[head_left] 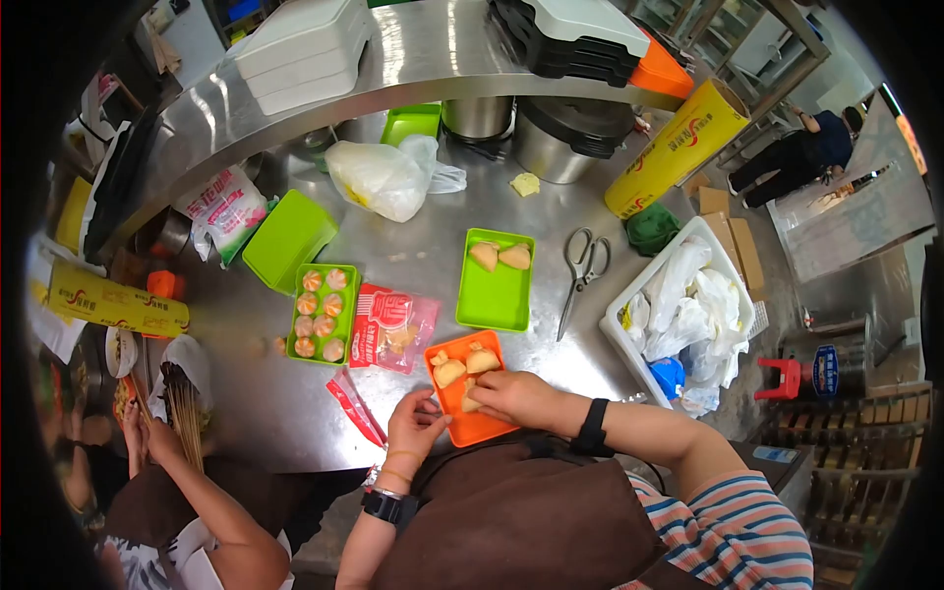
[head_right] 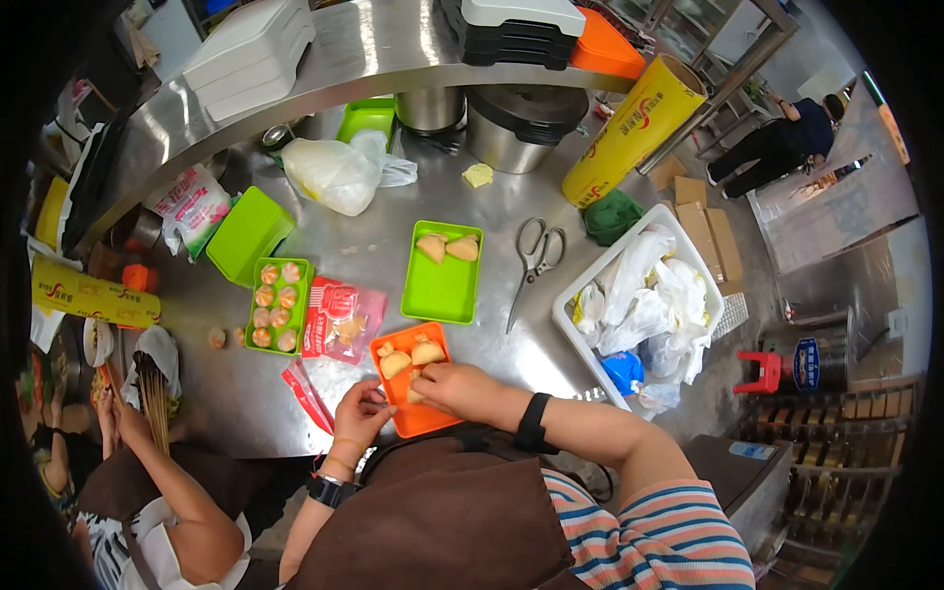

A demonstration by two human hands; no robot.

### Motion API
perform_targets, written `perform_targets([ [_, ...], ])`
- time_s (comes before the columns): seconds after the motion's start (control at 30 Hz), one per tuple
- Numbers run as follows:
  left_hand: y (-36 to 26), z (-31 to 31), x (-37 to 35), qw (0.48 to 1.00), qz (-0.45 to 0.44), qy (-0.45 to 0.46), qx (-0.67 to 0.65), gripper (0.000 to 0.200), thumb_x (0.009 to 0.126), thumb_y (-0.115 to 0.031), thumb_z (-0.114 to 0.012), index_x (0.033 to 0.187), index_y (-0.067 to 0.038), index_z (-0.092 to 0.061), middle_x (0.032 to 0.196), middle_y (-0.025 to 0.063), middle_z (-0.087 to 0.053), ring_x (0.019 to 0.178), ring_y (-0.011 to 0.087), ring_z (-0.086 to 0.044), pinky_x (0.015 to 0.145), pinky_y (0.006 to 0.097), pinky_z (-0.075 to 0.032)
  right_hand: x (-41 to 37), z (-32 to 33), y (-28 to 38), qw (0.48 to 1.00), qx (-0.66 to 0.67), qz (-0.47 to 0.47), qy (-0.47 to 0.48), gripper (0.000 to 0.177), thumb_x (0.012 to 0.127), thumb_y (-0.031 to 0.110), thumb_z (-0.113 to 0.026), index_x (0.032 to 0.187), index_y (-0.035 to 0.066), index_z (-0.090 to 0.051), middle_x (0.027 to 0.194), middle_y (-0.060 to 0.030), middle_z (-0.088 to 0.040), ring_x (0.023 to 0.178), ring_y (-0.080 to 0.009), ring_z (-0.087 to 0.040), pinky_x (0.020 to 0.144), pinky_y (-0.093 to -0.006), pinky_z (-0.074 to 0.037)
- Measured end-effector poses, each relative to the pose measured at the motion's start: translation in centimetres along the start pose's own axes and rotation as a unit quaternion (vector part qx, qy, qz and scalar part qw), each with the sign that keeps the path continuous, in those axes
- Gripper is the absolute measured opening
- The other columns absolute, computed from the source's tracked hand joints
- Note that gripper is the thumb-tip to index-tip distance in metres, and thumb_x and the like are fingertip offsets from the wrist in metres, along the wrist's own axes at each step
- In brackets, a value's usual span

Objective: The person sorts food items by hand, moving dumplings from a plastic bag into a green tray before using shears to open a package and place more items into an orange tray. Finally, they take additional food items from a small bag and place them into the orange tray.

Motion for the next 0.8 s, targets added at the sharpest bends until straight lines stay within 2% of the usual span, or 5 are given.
perform_targets([
  [0.43,-0.7,-0.1,0.1,0.999,-0.011,0.002,0.034,0.047,0.076,0.002,-0.078,0.118,-0.002,-0.057,0.089,0.0020,-0.057,0.073,0.0078,-0.058,0.068,0.0208,-0.053,0.2,2.2,-0.3,0.999,0.003,-0.019,-0.045,0.031,0.084,0.021,-0.068,0.112,0.010,-0.060,0.106,-0.0110,-0.055,0.087,-0.0304,-0.063,0.069,-0.0378,-0.055],
  [0.5,-0.6,-0.1,-0.1,1.000,-0.006,-0.001,0.022,0.047,0.076,0.002,-0.078,0.118,-0.002,-0.056,0.089,0.0021,-0.056,0.074,0.0079,-0.059,0.068,0.0205,-0.053,0.8,5.5,-2.5,0.987,-0.032,-0.062,-0.143,0.032,0.081,0.018,-0.067,0.111,0.009,-0.059,0.107,-0.0133,-0.056,0.088,-0.0323,-0.062,0.075,-0.0409,-0.053],
  [0.63,-0.1,-0.1,0.1,1.000,-0.012,-0.011,0.016,0.047,0.075,0.002,-0.079,0.116,-0.002,-0.057,0.089,0.0027,-0.056,0.069,0.0080,-0.058,0.065,0.0208,-0.054,3.6,11.1,-10.5,0.947,-0.115,-0.204,-0.220,0.039,0.078,0.008,-0.066,0.116,0.008,-0.059,0.115,-0.0162,-0.058,0.094,-0.0361,-0.063,0.078,-0.0440,-0.053],
  [0.7,-0.1,-0.1,0.0,1.000,-0.021,-0.013,0.014,0.047,0.075,0.002,-0.079,0.116,-0.002,-0.057,0.089,0.0027,-0.056,0.069,0.0080,-0.058,0.065,0.0209,-0.054,4.5,10.1,-15.5,0.931,-0.160,-0.294,-0.142,0.035,0.077,0.008,-0.066,0.111,0.007,-0.060,0.111,-0.0156,-0.059,0.093,-0.0359,-0.063,0.078,-0.0438,-0.053],
  [0.8,0.1,0.1,0.1,0.999,-0.026,-0.014,0.011,0.047,0.075,0.002,-0.079,0.116,-0.003,-0.057,0.089,0.0025,-0.056,0.070,0.0082,-0.059,0.065,0.0212,-0.054,5.4,10.0,-16.4,0.924,-0.211,-0.306,-0.087,0.028,0.076,0.008,-0.065,0.104,0.006,-0.061,0.105,-0.0149,-0.060,0.091,-0.0355,-0.064,0.078,-0.0441,-0.053],
])
Point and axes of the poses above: each hand's wrist, its own x-axis towards the middle knuckle, its own z-axis out of the back of the hand, y = z × x, the point moved 7 cm from there along x, towards the middle knuckle
